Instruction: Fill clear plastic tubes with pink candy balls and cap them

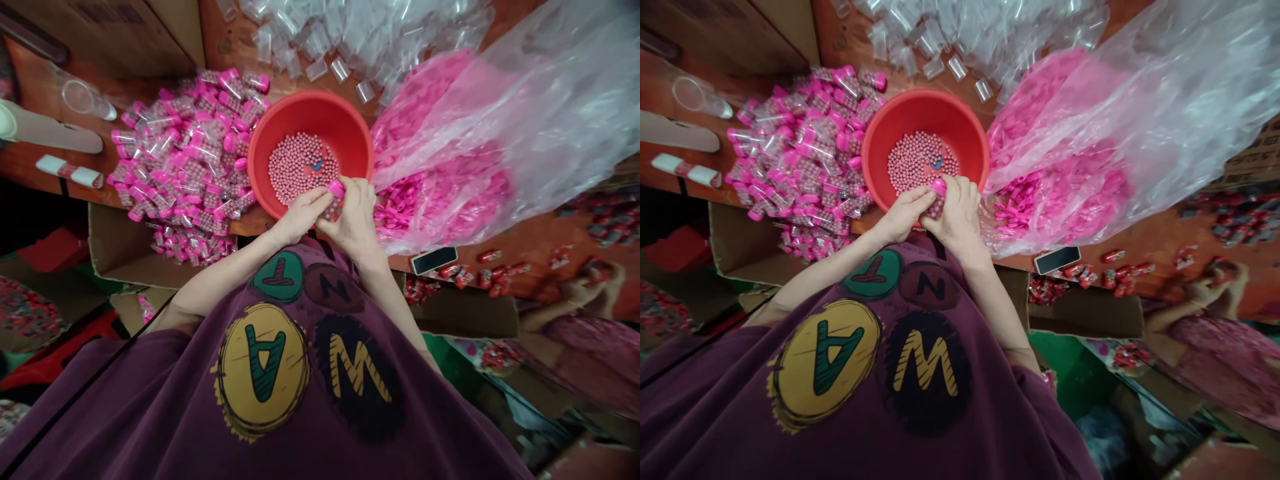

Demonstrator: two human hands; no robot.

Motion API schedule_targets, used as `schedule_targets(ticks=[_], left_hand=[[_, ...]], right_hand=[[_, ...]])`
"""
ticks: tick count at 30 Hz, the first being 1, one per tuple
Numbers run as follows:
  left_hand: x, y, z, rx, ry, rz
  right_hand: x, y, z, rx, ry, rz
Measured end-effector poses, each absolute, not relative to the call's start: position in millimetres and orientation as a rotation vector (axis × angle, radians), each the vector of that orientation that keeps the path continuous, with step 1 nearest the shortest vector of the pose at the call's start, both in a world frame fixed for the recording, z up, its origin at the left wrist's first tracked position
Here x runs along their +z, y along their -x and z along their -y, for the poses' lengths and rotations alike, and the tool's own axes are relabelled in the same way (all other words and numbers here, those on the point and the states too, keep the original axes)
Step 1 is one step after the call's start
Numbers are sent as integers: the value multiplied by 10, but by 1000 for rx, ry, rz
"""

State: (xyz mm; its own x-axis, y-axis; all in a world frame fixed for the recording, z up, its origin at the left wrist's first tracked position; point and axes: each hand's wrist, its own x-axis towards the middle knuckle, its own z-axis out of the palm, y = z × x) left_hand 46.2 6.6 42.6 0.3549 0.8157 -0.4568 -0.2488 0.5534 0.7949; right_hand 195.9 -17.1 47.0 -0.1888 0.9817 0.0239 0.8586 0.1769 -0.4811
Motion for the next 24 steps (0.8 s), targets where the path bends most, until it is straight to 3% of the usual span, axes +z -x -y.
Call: schedule_targets(ticks=[15, 24], left_hand=[[363, -477, -36, 726, -732, -1005], [359, -432, -32, 717, -780, -1011]], right_hand=[[481, -1943, 175, 575, 1886, 2176], [360, -2069, 243, 678, 1682, 2080]])
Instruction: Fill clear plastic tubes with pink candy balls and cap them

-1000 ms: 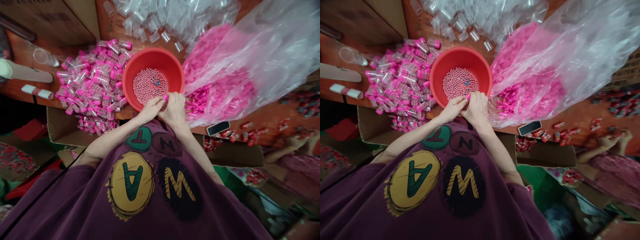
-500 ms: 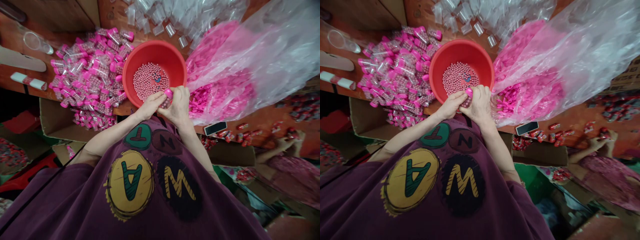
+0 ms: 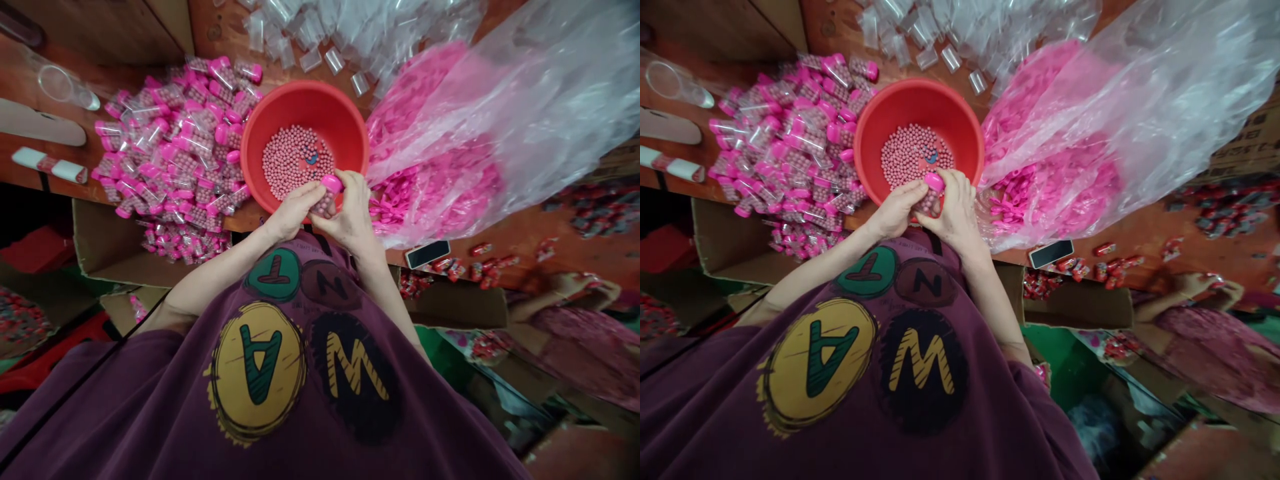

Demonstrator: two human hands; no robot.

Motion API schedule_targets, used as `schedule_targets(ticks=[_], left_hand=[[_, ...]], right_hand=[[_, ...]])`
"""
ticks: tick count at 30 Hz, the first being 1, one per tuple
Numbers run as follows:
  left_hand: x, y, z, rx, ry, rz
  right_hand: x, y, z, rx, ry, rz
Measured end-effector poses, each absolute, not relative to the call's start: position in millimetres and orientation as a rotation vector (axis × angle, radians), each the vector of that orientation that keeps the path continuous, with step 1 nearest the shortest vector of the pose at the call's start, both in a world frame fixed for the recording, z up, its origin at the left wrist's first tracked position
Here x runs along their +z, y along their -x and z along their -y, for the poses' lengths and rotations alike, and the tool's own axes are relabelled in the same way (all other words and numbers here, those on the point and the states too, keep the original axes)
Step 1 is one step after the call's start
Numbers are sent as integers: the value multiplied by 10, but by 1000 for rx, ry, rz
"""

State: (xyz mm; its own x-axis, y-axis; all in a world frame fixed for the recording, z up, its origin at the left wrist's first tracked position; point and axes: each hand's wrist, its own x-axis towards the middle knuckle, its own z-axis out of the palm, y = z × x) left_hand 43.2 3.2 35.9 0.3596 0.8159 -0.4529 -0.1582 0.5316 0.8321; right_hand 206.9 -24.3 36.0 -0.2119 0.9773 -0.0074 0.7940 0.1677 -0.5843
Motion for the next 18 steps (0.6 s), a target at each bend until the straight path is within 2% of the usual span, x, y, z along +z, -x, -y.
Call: schedule_targets(ticks=[6, 10, 14, 18], left_hand=[[118, 497, -466, 1072, -745, -1510], [96, 1081, -612, 1108, -580, -1753], [49, 943, -442, 1144, -668, -1761], [-238, 424, -194, 871, -822, -1645]], right_hand=[[-130, -2295, 23, 903, 1870, 1935], [-306, -2055, -170, 1070, 1979, 2213], [-370, -1631, -281, 1268, 2135, 2560], [-503, -1519, -343, 1392, 2143, 2543]])
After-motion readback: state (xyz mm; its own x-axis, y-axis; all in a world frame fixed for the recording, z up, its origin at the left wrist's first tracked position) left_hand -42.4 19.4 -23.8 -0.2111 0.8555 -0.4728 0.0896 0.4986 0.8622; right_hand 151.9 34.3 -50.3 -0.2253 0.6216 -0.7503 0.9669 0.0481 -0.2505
